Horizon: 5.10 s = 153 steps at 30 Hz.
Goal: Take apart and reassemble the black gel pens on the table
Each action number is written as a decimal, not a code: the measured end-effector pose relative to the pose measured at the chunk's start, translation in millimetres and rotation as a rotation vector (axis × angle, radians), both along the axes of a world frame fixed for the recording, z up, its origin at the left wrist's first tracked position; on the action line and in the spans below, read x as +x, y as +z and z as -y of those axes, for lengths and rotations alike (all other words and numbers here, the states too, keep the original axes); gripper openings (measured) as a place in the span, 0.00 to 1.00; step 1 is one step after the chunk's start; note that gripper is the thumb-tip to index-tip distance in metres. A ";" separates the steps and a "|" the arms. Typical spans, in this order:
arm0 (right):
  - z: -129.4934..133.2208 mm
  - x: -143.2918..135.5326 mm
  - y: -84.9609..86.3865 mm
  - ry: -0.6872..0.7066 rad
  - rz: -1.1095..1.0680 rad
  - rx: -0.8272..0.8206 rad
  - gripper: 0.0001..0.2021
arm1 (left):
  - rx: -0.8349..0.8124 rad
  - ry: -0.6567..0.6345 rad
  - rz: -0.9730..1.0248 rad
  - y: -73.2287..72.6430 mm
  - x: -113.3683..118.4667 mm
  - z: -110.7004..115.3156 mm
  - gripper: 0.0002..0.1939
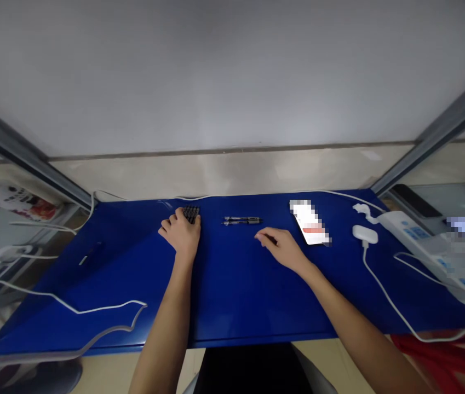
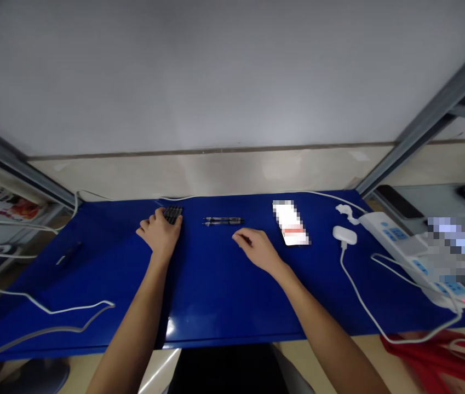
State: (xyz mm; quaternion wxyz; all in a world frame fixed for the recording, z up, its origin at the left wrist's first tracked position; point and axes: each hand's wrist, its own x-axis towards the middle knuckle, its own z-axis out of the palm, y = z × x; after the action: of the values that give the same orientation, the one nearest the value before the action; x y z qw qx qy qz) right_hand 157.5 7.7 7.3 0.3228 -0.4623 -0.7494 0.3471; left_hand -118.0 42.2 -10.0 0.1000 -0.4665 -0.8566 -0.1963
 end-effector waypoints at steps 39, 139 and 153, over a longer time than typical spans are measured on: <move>-42.3 127.1 -13.4 -0.639 -0.034 0.074 0.37 | 0.049 -1.032 -0.044 -9.4 64.0 13.0 0.15; -2.7 2.8 -15.4 -0.087 -0.207 0.122 0.26 | -0.057 -1.079 0.120 -0.4 89.2 28.1 0.19; -8.1 4.6 -12.2 -0.076 -0.195 -0.069 0.17 | -0.059 -1.068 0.158 3.0 94.3 28.9 0.19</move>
State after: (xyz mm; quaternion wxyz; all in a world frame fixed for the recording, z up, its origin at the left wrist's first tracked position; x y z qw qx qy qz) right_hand 162.1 15.8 -4.9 0.3910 -0.4651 -0.6839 0.4038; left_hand -23.6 13.3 -7.0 -0.0915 -0.8235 -0.5105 -0.2299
